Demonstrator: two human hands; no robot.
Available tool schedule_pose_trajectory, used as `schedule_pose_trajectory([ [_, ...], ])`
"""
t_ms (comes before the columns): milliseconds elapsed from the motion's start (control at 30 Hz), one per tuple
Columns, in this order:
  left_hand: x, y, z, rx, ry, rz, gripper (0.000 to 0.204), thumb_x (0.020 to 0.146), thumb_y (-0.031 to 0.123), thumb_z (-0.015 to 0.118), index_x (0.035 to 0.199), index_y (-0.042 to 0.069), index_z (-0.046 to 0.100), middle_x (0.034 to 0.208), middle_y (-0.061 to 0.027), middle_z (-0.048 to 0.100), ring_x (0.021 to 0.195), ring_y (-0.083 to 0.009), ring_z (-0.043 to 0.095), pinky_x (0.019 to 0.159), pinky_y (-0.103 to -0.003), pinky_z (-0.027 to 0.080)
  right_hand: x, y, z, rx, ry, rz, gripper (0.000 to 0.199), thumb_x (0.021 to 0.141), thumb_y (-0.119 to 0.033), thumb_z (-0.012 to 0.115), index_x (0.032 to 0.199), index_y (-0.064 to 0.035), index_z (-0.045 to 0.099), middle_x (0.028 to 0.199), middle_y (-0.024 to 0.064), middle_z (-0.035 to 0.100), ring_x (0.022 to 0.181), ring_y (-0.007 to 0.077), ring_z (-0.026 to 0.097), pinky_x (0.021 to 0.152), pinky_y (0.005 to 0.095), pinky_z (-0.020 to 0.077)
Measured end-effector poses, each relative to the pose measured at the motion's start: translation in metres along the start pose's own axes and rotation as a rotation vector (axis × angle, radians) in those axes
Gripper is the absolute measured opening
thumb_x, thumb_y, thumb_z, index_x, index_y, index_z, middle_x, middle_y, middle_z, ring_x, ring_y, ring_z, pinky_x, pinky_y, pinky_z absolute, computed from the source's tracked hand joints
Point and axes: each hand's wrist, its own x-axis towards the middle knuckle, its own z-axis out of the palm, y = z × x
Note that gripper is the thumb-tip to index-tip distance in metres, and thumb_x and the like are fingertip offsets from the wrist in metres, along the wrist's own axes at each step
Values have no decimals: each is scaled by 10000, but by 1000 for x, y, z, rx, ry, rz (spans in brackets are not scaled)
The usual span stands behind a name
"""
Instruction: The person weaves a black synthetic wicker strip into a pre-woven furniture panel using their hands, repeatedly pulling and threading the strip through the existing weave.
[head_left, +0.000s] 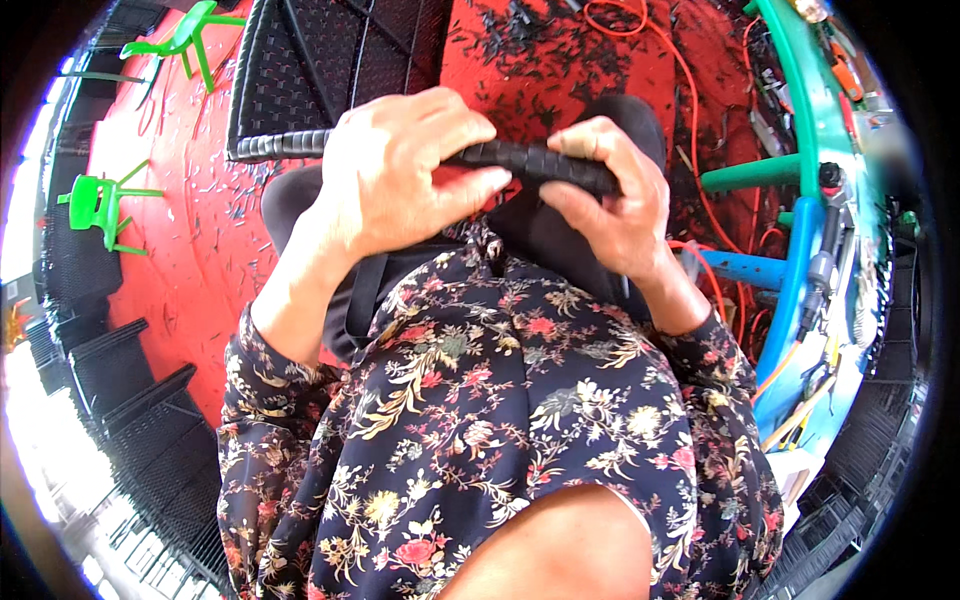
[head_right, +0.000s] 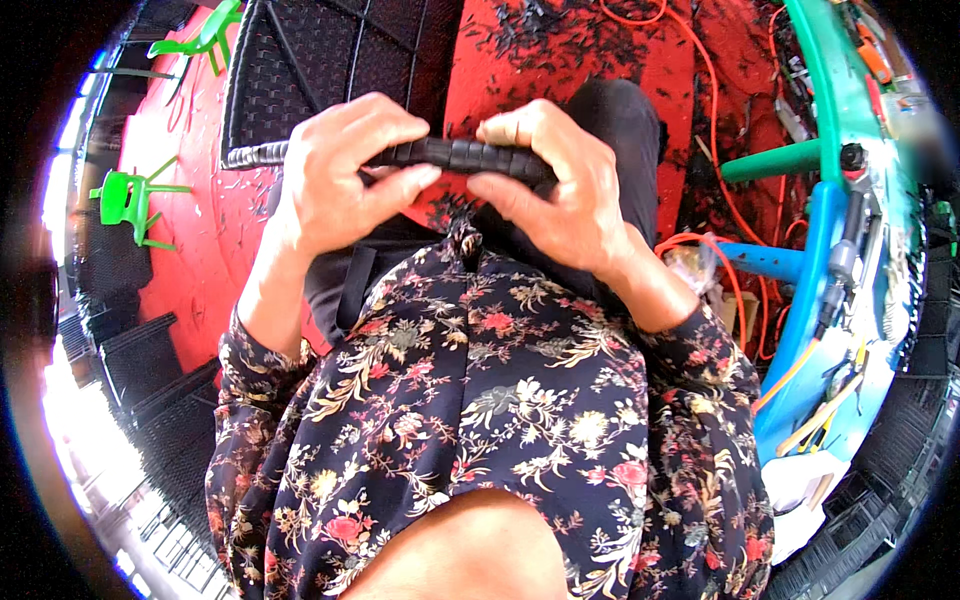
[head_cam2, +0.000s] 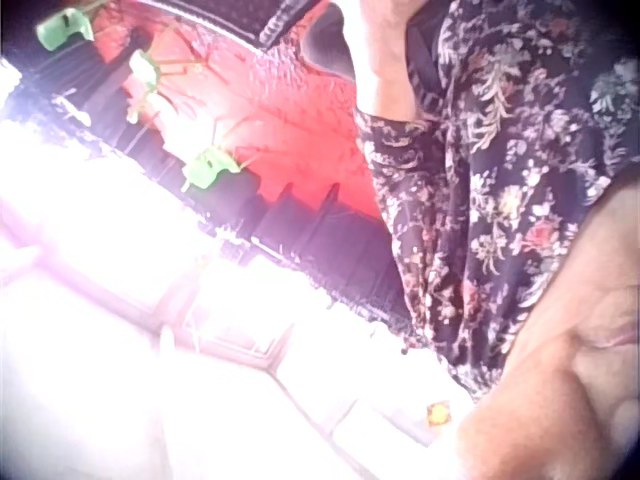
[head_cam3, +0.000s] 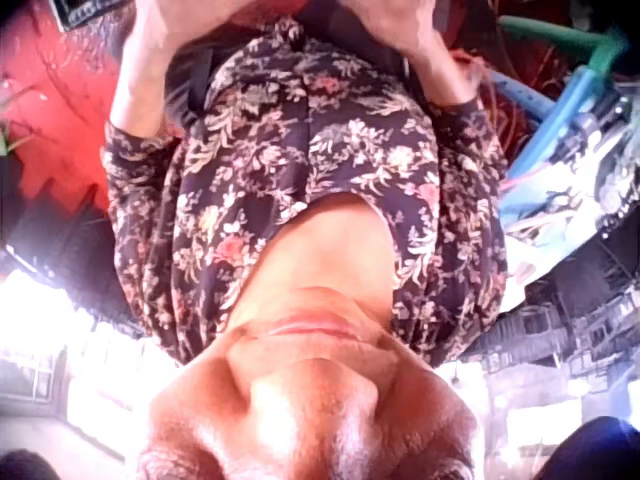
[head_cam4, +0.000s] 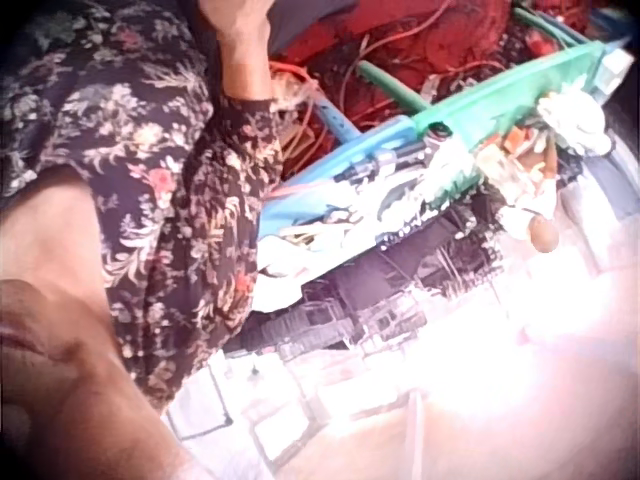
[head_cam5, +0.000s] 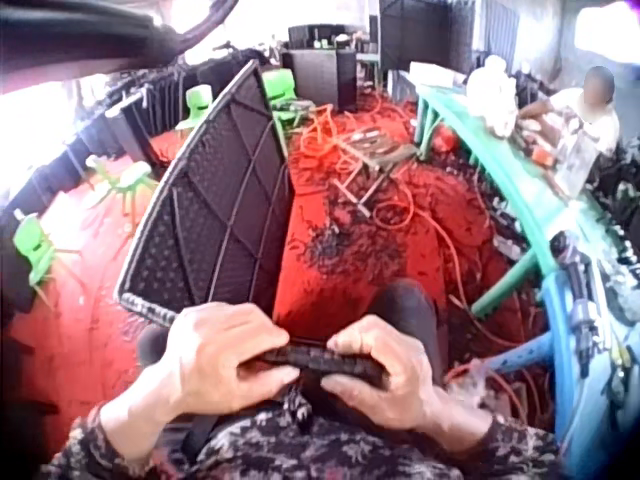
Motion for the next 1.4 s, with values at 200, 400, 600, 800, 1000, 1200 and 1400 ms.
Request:
schedule_pose_trajectory([
  [200,-44,4,-9,-33,43,112,360,510,209,776,789,50,613,740,-55,603,580,-214,564,520,-307,434,-25,-12,15,459,-301,105,501,648,-211,788,1034,29,578,937,148,608,834,269,606,754,316,470],
  [400,-82,9,-29,-98,0,56,376,516,246,783,781,33,622,727,-61,602,574,-200,573,519,-298,417,-22,-19,30,700,-665,98,668,682,-181,735,1230,63,440,1136,205,552,1004,303,553,908,369,417],
  [600,-108,22,-38,-153,-88,14,458,632,364,749,814,-33,611,758,-136,611,628,-260,602,560,-347,408,-25,-17,42,1099,-705,626,535,789,-113,611,1263,45,421,1114,139,582,1016,186,556,902,329,428],
  [800,-123,34,-45,-109,-14,-160,427,575,340,766,827,16,649,834,-93,633,760,-241,634,873,-395,361,-29,-19,67,753,-846,359,330,762,45,546,1090,12,568,981,104,566,872,182,574,798,297,462],
  [1000,-132,38,-47,-99,-11,-168,427,569,331,767,829,13,650,858,-96,633,768,-241,633,883,-396,355,-29,-24,75,708,-891,253,328,759,20,589,1084,-23,591,933,103,559,802,192,584,726,299,476],
  [1200,-132,43,-49,-99,-13,-199,421,565,320,771,820,8,649,871,-101,631,774,-241,634,888,-400,357,-22,-33,83,753,-886,505,229,711,-53,629,931,4,650,867,161,645,813,239,637,746,308,484],
  [1400,-134,45,-49,-73,-1,-187,415,571,312,775,831,15,649,884,-103,632,783,-242,635,879,-399,369,-22,-38,91,797,-896,660,199,699,-98,638,861,16,657,786,156,657,752,212,643,716,294,482],
])
